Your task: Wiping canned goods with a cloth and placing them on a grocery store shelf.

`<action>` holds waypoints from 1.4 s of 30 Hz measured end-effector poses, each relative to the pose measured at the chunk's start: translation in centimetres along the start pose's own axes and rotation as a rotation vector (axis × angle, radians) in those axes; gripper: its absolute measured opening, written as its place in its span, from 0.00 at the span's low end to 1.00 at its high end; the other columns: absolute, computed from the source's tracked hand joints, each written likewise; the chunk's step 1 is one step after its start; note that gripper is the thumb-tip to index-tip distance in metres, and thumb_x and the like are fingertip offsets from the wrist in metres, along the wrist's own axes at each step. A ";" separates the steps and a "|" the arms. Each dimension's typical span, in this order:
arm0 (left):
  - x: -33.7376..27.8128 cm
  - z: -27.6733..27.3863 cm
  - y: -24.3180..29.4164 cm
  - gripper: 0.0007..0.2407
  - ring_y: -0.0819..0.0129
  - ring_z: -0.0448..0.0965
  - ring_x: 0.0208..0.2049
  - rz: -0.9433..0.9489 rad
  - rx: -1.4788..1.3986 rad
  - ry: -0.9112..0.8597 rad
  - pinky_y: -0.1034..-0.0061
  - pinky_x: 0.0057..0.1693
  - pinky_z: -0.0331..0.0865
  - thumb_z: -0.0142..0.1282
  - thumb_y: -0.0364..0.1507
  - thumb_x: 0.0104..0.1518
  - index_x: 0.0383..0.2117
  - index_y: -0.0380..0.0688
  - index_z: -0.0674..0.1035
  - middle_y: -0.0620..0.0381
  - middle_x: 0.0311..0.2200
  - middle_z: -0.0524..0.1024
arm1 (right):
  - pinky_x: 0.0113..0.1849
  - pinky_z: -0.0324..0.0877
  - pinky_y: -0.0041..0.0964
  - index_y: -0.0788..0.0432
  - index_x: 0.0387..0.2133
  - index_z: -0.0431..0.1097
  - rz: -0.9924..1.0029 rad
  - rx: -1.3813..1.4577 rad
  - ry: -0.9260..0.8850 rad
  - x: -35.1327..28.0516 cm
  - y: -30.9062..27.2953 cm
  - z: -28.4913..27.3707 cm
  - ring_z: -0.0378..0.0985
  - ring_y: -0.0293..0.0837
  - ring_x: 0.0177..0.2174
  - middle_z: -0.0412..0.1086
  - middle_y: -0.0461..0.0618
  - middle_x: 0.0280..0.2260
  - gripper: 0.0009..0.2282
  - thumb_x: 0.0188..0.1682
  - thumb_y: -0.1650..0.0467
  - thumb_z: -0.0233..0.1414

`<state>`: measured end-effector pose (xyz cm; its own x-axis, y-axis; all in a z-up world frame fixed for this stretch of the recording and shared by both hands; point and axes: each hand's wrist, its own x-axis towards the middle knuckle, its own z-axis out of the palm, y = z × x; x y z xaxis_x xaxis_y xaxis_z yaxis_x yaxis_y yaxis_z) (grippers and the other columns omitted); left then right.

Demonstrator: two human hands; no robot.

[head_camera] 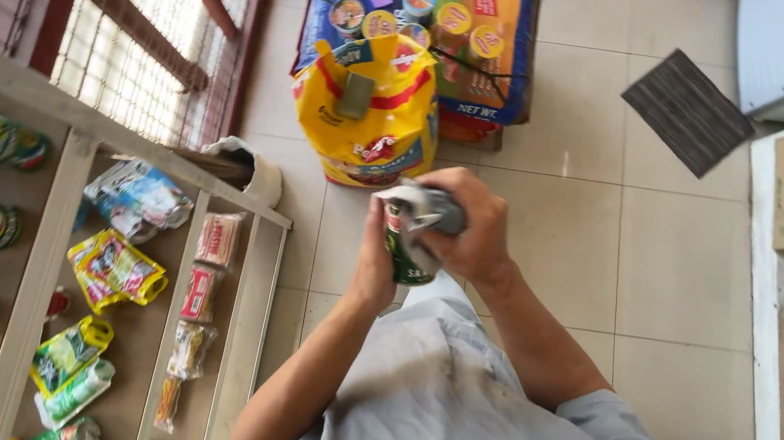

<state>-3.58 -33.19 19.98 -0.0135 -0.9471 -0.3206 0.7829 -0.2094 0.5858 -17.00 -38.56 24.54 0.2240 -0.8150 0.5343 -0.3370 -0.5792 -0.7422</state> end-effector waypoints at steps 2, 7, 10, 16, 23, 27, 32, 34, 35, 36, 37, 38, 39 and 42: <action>0.3 0.1 -1.6 0.27 0.55 0.78 0.52 -0.049 0.001 -0.058 0.57 0.60 0.71 0.38 0.50 0.66 0.59 0.43 0.74 0.41 0.50 0.78 | 0.45 0.73 0.36 0.49 0.42 0.77 -0.014 -0.077 0.099 -1.0 0.3 -1.2 0.82 0.44 0.40 0.77 0.41 0.40 0.24 0.39 0.49 0.65; 2.7 -3.4 -5.1 0.22 0.53 0.81 0.43 -0.093 0.168 0.066 0.59 0.45 0.79 0.44 0.49 0.65 0.53 0.45 0.77 0.44 0.45 0.80 | 0.57 0.63 0.52 0.58 0.57 0.68 -0.138 -0.088 -0.055 -1.3 -2.6 -2.8 0.69 0.59 0.57 0.68 0.57 0.56 0.39 0.38 0.46 0.60; 1.9 -1.4 -3.8 0.22 0.60 0.74 0.55 0.082 0.124 -0.078 0.57 0.63 0.66 0.35 0.44 0.70 0.62 0.45 0.70 0.43 0.55 0.74 | 0.62 0.56 0.53 0.57 0.61 0.66 -0.126 -0.099 -0.092 -1.7 -1.9 -2.8 0.62 0.58 0.62 0.61 0.56 0.62 0.37 0.40 0.50 0.63; 1.0 2.3 -2.1 0.23 0.65 0.73 0.57 -0.037 0.161 -0.154 0.62 0.65 0.66 0.36 0.44 0.70 0.62 0.41 0.71 0.48 0.59 0.72 | 0.43 0.72 0.43 0.55 0.43 0.76 -0.040 -0.106 0.150 -0.6 0.5 -3.1 0.79 0.51 0.37 0.76 0.49 0.38 0.16 0.45 0.62 0.65; 5.0 1.2 -1.8 0.22 0.58 0.75 0.54 0.027 0.248 -0.179 0.57 0.55 0.73 0.43 0.38 0.67 0.64 0.41 0.67 0.44 0.59 0.71 | 0.64 0.50 0.54 0.60 0.64 0.58 -0.148 0.015 -0.227 2.2 0.5 -3.7 0.55 0.60 0.65 0.55 0.60 0.63 0.42 0.36 0.59 0.69; 8.0 1.3 -1.1 0.22 0.54 0.76 0.52 0.082 0.316 -0.197 0.54 0.49 0.77 0.48 0.35 0.66 0.65 0.41 0.65 0.42 0.59 0.70 | 0.50 0.69 0.44 0.57 0.50 0.73 -0.137 -0.023 -0.116 4.5 3.8 -3.6 0.76 0.52 0.47 0.72 0.50 0.46 0.36 0.37 0.44 0.64; 10.3 2.7 -0.8 0.22 0.52 0.73 0.55 0.066 0.221 -0.162 0.52 0.58 0.71 0.45 0.35 0.67 0.65 0.39 0.66 0.38 0.59 0.69 | 0.46 0.70 0.45 0.54 0.46 0.74 -0.088 -0.008 0.007 6.9 5.2 -3.6 0.78 0.52 0.42 0.74 0.50 0.42 0.26 0.40 0.52 0.66; 10.9 3.8 0.1 0.21 0.53 0.72 0.54 0.047 0.181 -0.119 0.51 0.60 0.68 0.43 0.34 0.67 0.64 0.38 0.67 0.39 0.57 0.71 | 0.50 0.68 0.50 0.54 0.50 0.72 -0.134 -0.018 -0.070 8.2 4.9 -3.9 0.76 0.56 0.47 0.73 0.53 0.46 0.30 0.37 0.51 0.66; 11.0 4.9 1.0 0.21 0.57 0.74 0.53 0.052 0.214 -0.108 0.53 0.61 0.67 0.45 0.35 0.66 0.63 0.41 0.69 0.44 0.56 0.73 | 0.54 0.64 0.50 0.56 0.55 0.68 -0.136 0.011 -0.105 8.6 4.9 -4.0 0.72 0.57 0.52 0.69 0.54 0.52 0.33 0.37 0.55 0.68; 10.9 5.9 1.8 0.20 0.61 0.76 0.52 0.049 0.245 -0.093 0.55 0.61 0.67 0.48 0.37 0.65 0.62 0.44 0.70 0.48 0.54 0.74 | 0.58 0.61 0.51 0.58 0.60 0.64 -0.129 0.038 -0.143 8.6 4.8 -4.1 0.67 0.58 0.57 0.64 0.55 0.57 0.37 0.37 0.58 0.70; 11.6 5.1 0.7 0.20 0.61 0.76 0.52 0.044 0.243 -0.091 0.55 0.61 0.67 0.48 0.37 0.65 0.62 0.44 0.70 0.48 0.54 0.74 | 0.58 0.61 0.51 0.58 0.60 0.64 -0.123 0.037 -0.145 8.6 5.7 -4.3 0.67 0.58 0.57 0.64 0.55 0.57 0.37 0.37 0.58 0.70; 12.5 4.4 -0.2 0.20 0.58 0.69 0.58 0.126 0.377 -0.149 0.53 0.65 0.60 0.46 0.35 0.66 0.62 0.39 0.69 0.42 0.59 0.69 | 0.54 0.65 0.50 0.57 0.54 0.68 -0.116 0.035 -0.100 8.9 6.7 -4.3 0.72 0.56 0.52 0.69 0.54 0.51 0.32 0.39 0.54 0.67; 13.4 3.7 -1.0 0.21 0.55 0.62 0.63 0.209 0.511 -0.207 0.51 0.68 0.53 0.45 0.34 0.67 0.63 0.35 0.67 0.36 0.63 0.64 | 0.50 0.69 0.50 0.57 0.49 0.73 -0.109 0.033 -0.055 9.2 7.6 -4.4 0.78 0.55 0.47 0.73 0.53 0.45 0.29 0.42 0.50 0.64; 13.5 7.4 -0.2 0.24 0.51 0.69 0.60 0.168 0.248 -0.266 0.51 0.64 0.63 0.44 0.36 0.68 0.66 0.34 0.62 0.34 0.61 0.66 | 0.42 0.73 0.47 0.56 0.42 0.74 -0.028 0.030 0.077 9.8 9.2 -5.1 0.80 0.53 0.37 0.75 0.50 0.36 0.15 0.48 0.62 0.64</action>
<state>-8.53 -47.72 21.02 -0.0848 -0.9962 -0.0201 0.6143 -0.0681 0.7861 -22.60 -51.86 25.03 0.1616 -0.7954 0.5841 -0.3033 -0.6032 -0.7376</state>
